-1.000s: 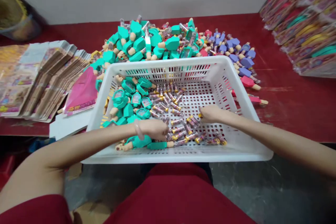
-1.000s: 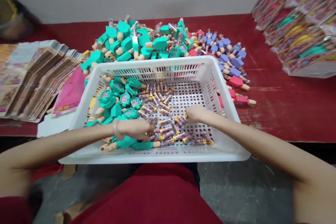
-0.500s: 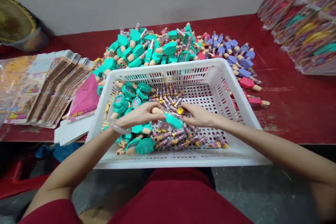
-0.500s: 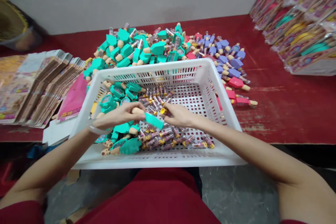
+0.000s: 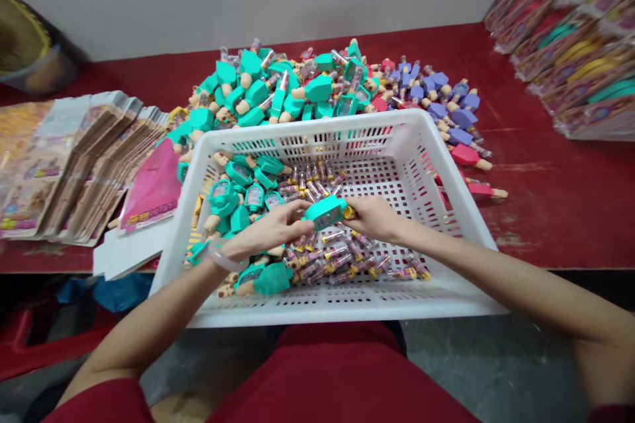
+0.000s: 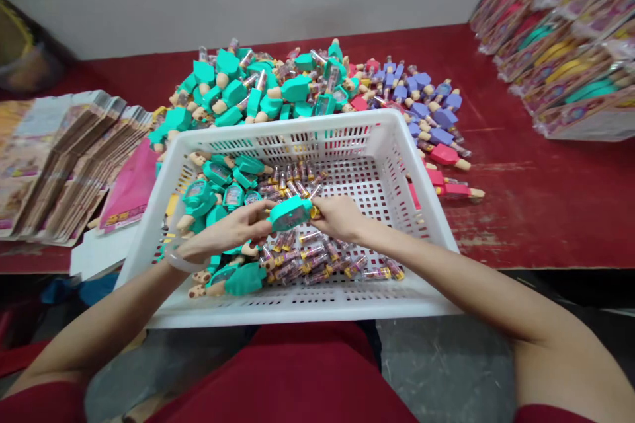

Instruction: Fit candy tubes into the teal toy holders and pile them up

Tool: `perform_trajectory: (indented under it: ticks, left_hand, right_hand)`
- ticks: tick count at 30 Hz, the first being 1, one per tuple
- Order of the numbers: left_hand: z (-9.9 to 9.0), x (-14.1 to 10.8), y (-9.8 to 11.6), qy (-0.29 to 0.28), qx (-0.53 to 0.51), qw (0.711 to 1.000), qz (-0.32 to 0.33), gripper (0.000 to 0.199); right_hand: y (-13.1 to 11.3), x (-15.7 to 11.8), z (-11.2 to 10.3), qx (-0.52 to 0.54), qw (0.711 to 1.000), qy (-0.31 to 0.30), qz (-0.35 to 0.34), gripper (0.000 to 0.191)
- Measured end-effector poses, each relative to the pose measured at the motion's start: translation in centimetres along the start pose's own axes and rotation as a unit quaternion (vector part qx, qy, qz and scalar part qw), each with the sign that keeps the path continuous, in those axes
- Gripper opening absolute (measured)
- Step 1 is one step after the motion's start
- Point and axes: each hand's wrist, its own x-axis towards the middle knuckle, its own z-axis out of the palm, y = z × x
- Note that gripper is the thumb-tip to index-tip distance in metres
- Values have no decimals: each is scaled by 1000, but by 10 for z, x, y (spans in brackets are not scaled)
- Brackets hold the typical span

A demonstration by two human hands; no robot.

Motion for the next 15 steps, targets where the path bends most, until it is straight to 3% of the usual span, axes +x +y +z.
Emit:
perform_trajectory:
  ticks: [2, 5, 9, 12, 15]
  left_hand:
    - [7, -2, -4, 22, 130, 991, 30, 48]
    - [19, -6, -14, 73, 305, 946, 84, 36]
    - [29, -11, -21, 75, 408, 903, 109, 33]
    - [32, -13, -16, 54, 385, 917, 91, 35]
    - [32, -14, -6, 25, 251, 966, 55, 39]
  right_hand:
    - [-3, -1, 3, -50, 999, -20, 0, 16]
    - [-6, -2, 6, -92, 995, -44, -4, 16]
    - [-9, -7, 10, -127, 991, -47, -16, 17]
    - [-10, -11, 12, -145, 988, -46, -38, 17]
    - [-12, -15, 14, -149, 985, -53, -74, 16]
